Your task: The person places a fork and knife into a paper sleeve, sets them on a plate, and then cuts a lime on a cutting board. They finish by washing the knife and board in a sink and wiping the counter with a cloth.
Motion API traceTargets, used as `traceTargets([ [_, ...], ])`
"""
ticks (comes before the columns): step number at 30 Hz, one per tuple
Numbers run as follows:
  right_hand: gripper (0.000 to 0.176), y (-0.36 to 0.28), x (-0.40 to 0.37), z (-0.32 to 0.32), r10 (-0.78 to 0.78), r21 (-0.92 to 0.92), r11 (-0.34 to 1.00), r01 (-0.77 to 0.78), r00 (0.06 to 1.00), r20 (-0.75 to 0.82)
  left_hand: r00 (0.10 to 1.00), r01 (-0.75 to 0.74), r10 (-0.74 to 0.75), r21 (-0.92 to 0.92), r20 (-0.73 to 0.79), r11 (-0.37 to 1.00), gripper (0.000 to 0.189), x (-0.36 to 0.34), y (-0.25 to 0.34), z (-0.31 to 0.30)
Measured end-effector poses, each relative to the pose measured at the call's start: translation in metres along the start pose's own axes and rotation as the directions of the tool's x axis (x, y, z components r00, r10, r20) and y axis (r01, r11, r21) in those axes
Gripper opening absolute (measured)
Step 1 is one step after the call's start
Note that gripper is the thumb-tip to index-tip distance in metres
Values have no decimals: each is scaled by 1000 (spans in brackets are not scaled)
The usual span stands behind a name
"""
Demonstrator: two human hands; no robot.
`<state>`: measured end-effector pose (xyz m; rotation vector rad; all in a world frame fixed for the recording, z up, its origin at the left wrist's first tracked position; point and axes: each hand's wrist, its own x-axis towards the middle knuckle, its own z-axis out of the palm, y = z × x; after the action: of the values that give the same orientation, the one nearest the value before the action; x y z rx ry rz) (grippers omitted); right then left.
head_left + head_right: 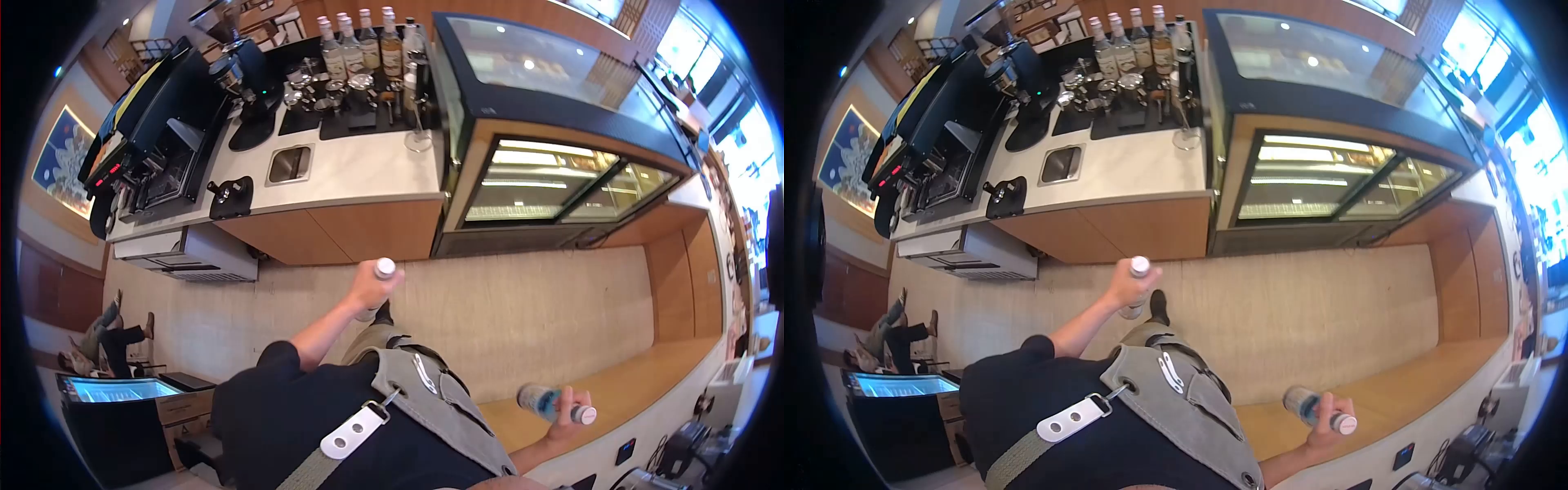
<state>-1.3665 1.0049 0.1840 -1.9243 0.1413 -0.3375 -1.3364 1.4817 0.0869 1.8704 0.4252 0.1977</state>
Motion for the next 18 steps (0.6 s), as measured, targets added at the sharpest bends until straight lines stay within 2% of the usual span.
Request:
traceTargets([
  [3,31,-29,33,86,-85,270,962,26,974,211,967,95,-139,-205,-213,974,40,22,22,-58],
  [5,30,-45,49,141,-88,343,939,-24,948,307,973,-21,-42,-267,-228,964,42,42,35,-94],
  [7,30,-50,62,185,-31,334,936,-109,921,389,975,-126,58,-323,-213,938,40,64,50,-128],
  [8,30,-56,66,205,-21,312,942,-123,906,422,984,-136,85,-350,-156,927,38,71,71,-147],
  [10,31,-65,75,244,-6,281,948,-148,876,482,972,-227,181,-401,-151,888,35,97,100,-178],
  [15,35,-63,84,294,81,31,994,-103,907,413,882,-471,450,-336,-142,816,29,185,171,-257],
  [18,36,-43,88,303,157,-31,987,-156,929,335,775,-630,578,-379,-255,678,21,241,219,-286],
])
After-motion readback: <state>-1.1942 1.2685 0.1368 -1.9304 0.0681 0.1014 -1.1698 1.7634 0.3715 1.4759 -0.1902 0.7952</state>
